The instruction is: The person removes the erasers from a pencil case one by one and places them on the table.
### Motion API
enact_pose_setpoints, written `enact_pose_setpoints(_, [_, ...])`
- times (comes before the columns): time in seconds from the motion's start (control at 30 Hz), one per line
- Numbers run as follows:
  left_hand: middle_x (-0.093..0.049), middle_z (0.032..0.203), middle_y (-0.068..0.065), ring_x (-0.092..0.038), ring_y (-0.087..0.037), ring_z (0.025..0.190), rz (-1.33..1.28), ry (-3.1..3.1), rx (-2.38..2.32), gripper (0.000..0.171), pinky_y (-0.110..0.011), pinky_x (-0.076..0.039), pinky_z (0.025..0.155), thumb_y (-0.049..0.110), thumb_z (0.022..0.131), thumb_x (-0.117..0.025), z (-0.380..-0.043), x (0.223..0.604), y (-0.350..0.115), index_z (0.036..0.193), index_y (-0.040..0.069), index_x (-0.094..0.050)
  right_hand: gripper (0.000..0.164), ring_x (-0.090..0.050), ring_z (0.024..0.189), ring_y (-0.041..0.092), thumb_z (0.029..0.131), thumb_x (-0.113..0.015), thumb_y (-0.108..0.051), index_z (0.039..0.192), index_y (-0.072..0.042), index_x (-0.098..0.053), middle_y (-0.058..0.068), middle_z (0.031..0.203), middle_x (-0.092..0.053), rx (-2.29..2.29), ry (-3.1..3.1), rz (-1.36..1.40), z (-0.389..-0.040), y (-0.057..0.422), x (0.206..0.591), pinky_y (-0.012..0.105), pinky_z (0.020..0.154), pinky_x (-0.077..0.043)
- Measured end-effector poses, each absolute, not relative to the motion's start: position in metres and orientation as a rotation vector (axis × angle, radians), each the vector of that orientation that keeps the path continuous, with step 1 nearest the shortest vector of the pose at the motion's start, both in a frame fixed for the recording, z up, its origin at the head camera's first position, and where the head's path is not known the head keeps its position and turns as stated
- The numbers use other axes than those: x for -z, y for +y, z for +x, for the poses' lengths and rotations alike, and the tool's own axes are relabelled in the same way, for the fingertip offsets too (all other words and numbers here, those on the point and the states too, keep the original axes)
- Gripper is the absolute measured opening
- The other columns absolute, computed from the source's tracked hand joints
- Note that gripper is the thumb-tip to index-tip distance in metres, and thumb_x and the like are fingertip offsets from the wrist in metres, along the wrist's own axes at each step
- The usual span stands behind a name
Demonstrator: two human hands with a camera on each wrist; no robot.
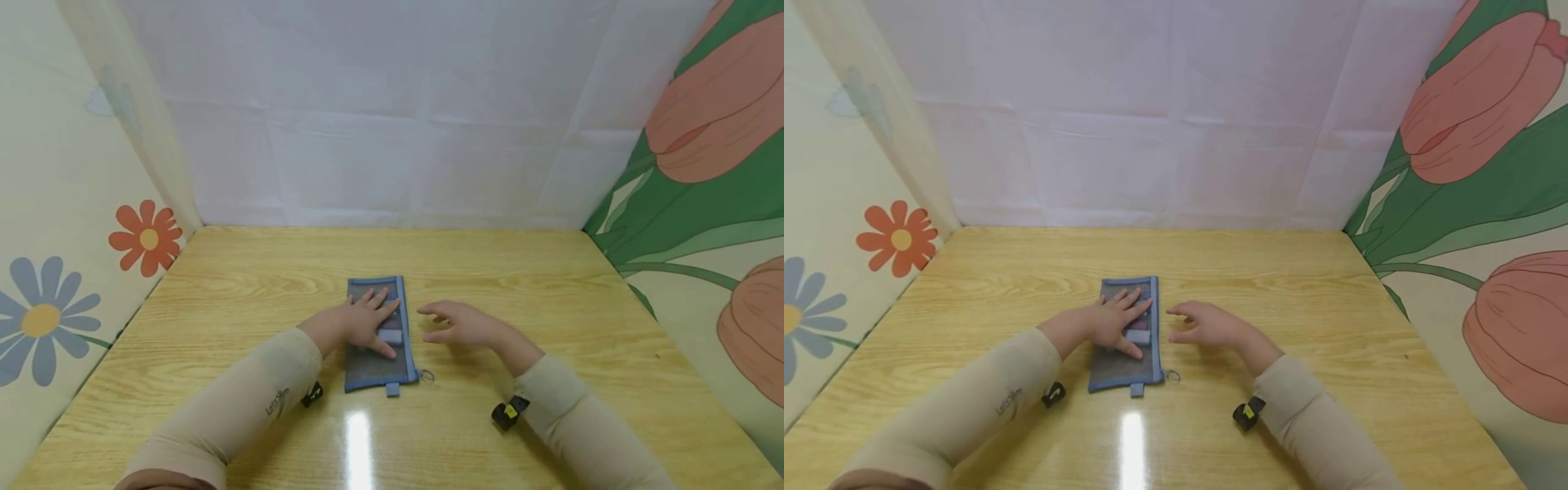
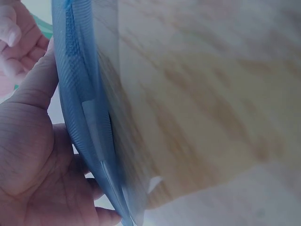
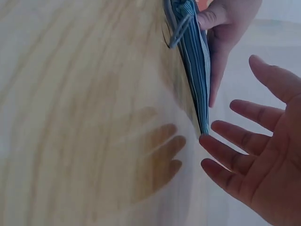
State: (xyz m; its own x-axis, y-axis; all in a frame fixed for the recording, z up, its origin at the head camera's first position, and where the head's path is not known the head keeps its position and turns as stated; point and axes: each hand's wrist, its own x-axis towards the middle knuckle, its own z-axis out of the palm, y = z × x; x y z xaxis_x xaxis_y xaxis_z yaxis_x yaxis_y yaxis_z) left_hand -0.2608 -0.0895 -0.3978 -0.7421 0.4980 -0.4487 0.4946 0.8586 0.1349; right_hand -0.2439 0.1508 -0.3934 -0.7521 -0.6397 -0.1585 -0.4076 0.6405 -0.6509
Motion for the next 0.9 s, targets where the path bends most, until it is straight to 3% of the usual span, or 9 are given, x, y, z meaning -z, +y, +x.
enact_pose_setpoints(0.3, [0.01, 0.152, -0.005, 0.006, -0.031, 0.138, 0.719, 2.556, -0.026, 0.109, -0.058, -0.003, 0.107, 0.079, 0.065, -0.05, -0.261, 0.397, -0.088, 0.147, 0.029, 0.001, 0.029, -0.057, 0.091, 0.014, 0.084, -0.067, -0.022, 0.11, -0.01, -0.061, 0.002, 0.1, -0.062, 0.885, 2.364, -0.948, -0.24, 0.143, 0.399, 0.03, 0.08, -0.047])
enact_pose_setpoints(0.9, [0.009, 0.153, -0.006, 0.006, -0.031, 0.138, 0.723, 2.557, -0.06, 0.108, -0.059, -0.003, 0.106, 0.078, 0.066, -0.05, -0.26, 0.399, -0.091, 0.148, 0.028, -0.001, 0.014, -0.05, 0.062, 0.006, 0.077, -0.074, -0.019, 0.081, -0.014, -0.061, -0.006, 0.068, -0.055, 0.76, 2.213, -0.945, -0.236, 0.136, 0.411, 0.022, 0.059, -0.043])
